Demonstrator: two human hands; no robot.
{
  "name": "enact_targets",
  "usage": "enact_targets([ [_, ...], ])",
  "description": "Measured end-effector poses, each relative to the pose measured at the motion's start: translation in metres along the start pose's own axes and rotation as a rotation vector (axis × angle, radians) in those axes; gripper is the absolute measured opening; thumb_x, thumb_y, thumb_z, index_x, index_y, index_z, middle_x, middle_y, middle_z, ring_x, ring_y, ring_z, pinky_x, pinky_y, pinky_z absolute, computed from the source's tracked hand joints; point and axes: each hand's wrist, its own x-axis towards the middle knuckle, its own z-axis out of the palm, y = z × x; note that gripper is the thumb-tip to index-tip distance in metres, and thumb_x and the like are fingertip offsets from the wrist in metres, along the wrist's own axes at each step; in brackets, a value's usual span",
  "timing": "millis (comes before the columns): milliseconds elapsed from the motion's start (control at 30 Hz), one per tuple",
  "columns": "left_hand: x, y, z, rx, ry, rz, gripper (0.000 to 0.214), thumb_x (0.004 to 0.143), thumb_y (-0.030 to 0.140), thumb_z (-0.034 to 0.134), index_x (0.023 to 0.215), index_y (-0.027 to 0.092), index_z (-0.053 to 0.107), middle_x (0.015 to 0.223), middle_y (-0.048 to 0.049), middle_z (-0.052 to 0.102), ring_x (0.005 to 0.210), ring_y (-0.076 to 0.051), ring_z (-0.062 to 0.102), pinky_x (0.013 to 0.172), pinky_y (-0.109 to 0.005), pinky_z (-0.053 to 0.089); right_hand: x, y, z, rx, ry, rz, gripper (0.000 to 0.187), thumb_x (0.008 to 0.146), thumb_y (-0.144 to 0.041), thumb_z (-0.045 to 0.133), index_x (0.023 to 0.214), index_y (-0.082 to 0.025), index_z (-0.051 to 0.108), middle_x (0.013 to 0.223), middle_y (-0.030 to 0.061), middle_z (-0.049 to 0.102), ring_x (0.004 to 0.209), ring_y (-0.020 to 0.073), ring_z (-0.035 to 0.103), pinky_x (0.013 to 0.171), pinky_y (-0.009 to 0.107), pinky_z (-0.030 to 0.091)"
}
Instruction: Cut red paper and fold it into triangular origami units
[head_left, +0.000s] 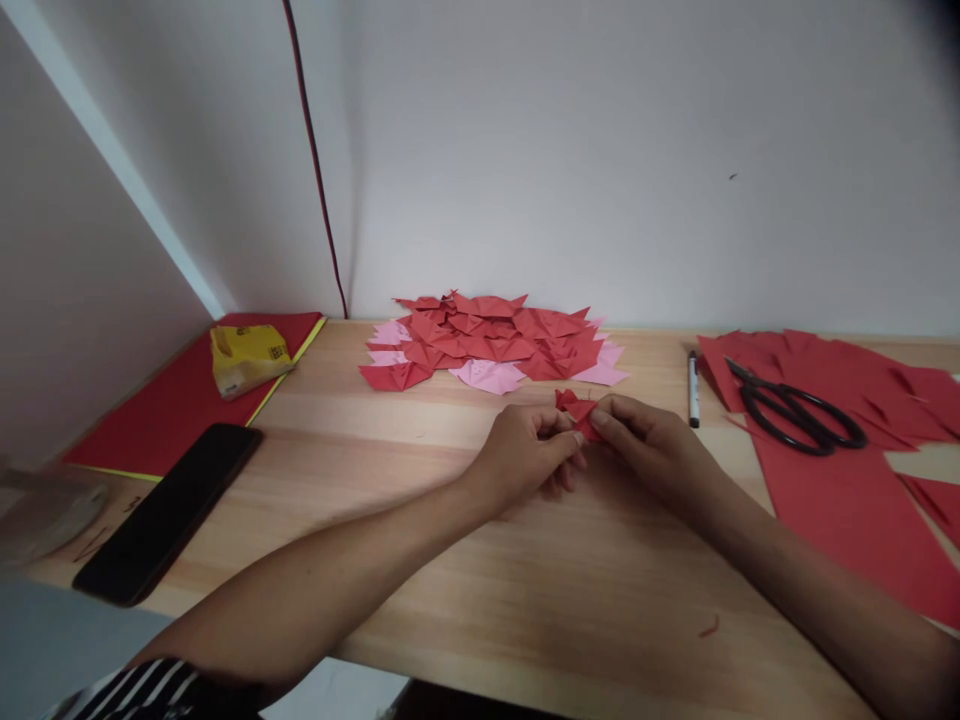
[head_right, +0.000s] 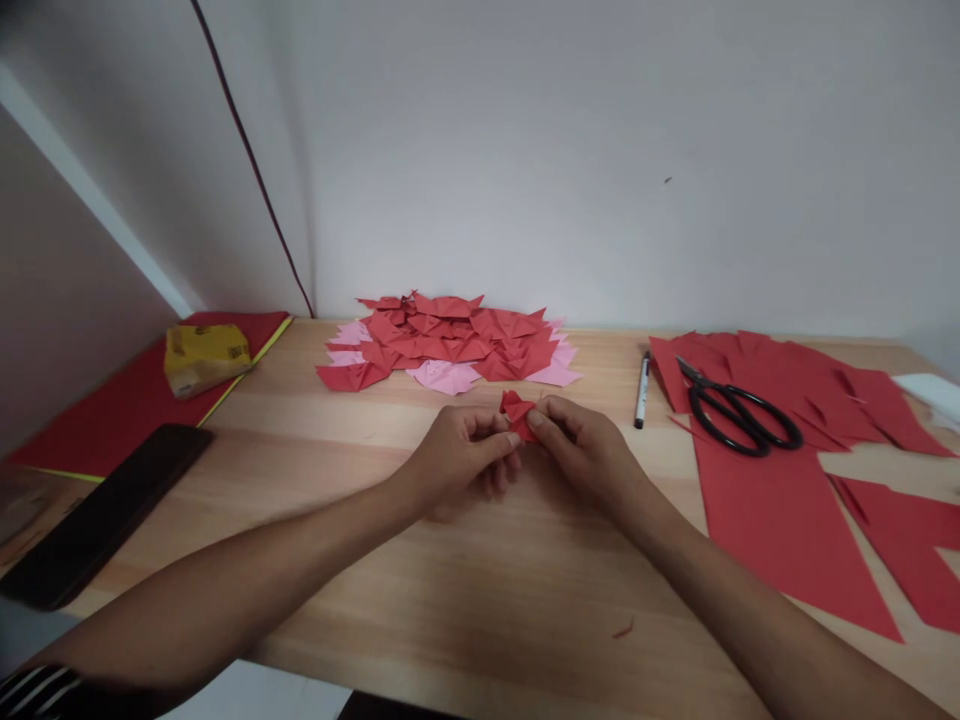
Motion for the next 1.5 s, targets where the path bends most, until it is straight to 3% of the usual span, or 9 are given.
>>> enact_targets([
  [300, -0.0019, -0.0006, 0.0020, 0.003, 0.061, 0.010, 0.015, 0.075, 0.018, 0.054, 0.061, 0.016, 0.050, 0.053, 0.0023, 0.056, 0.035, -0.007, 0.049, 0.034, -0.018, 0.039, 0.0001, -0.0035, 0.0004, 0.175, -0.131, -0.037, 0.021, 0.091, -0.035, 0.047, 0.079, -0.022, 0.057, 0.080, 0.0021, 0.061, 0.077, 0.0179, 0.056, 0.072, 0.031, 0.044],
  [500, -0.0008, 0.0023, 0.0006, -0.025, 0.059, 0.000, 0.014, 0.074, 0.016, 0.055, 0.060, 0.015, 0.051, 0.051, 0.0017, 0.056, 0.034, -0.007, 0.047, 0.033, -0.018, 0.037, 0.0004, -0.0039, -0.0032, 0.095, -0.097, 0.042, 0.034, 0.091, -0.042, 0.044, 0.064, -0.021, 0.049, 0.061, -0.0020, 0.047, 0.057, 0.0136, 0.044, 0.054, 0.026, 0.036],
  [700, -0.0010, -0.0017, 0.0008, 0.042, 0.042, 0.020, 0.014, 0.078, 0.021, 0.052, 0.065, 0.016, 0.052, 0.054, 0.0018, 0.056, 0.037, -0.008, 0.049, 0.035, -0.019, 0.041, 0.0016, -0.0054, -0.0008, 0.057, -0.097, 0.039, 0.027, 0.089, -0.041, 0.047, 0.072, -0.021, 0.053, 0.066, -0.0009, 0.053, 0.061, 0.0141, 0.049, 0.056, 0.026, 0.038],
  [1033, -0.0027, -0.0010, 0.0013, 0.042, 0.067, 0.041, 0.018, 0.079, 0.024, 0.051, 0.064, 0.016, 0.049, 0.055, 0.0029, 0.055, 0.037, -0.006, 0.048, 0.035, -0.017, 0.039, -0.0006, -0.0058, -0.0009, 0.070, -0.133, 0.000, 0.036, 0.093, -0.041, 0.042, 0.063, -0.021, 0.048, 0.061, -0.0010, 0.051, 0.058, 0.0138, 0.047, 0.054, 0.026, 0.037],
  [1200, -0.0026, -0.0012, 0.0011, 0.080, 0.053, 0.040, 0.021, 0.080, 0.024, 0.052, 0.061, 0.016, 0.049, 0.053, 0.0025, 0.054, 0.037, -0.007, 0.049, 0.035, -0.017, 0.039, 0.0008, -0.0050, -0.0002, 0.116, -0.100, 0.042, 0.024, 0.089, -0.038, 0.048, 0.075, -0.021, 0.056, 0.071, 0.0004, 0.057, 0.065, 0.0149, 0.051, 0.058, 0.026, 0.040],
  [1500, 0.0009, 0.0005, -0.0008, -0.035, 0.005, -0.031, 0.016, 0.080, 0.019, 0.049, 0.066, 0.014, 0.054, 0.054, 0.0007, 0.058, 0.036, -0.008, 0.051, 0.034, -0.019, 0.041, -0.0001, -0.0062, -0.0032, 0.078, -0.073, 0.024, 0.034, 0.092, -0.040, 0.042, 0.064, -0.022, 0.045, 0.060, -0.0017, 0.046, 0.057, 0.0138, 0.044, 0.053, 0.027, 0.036],
])
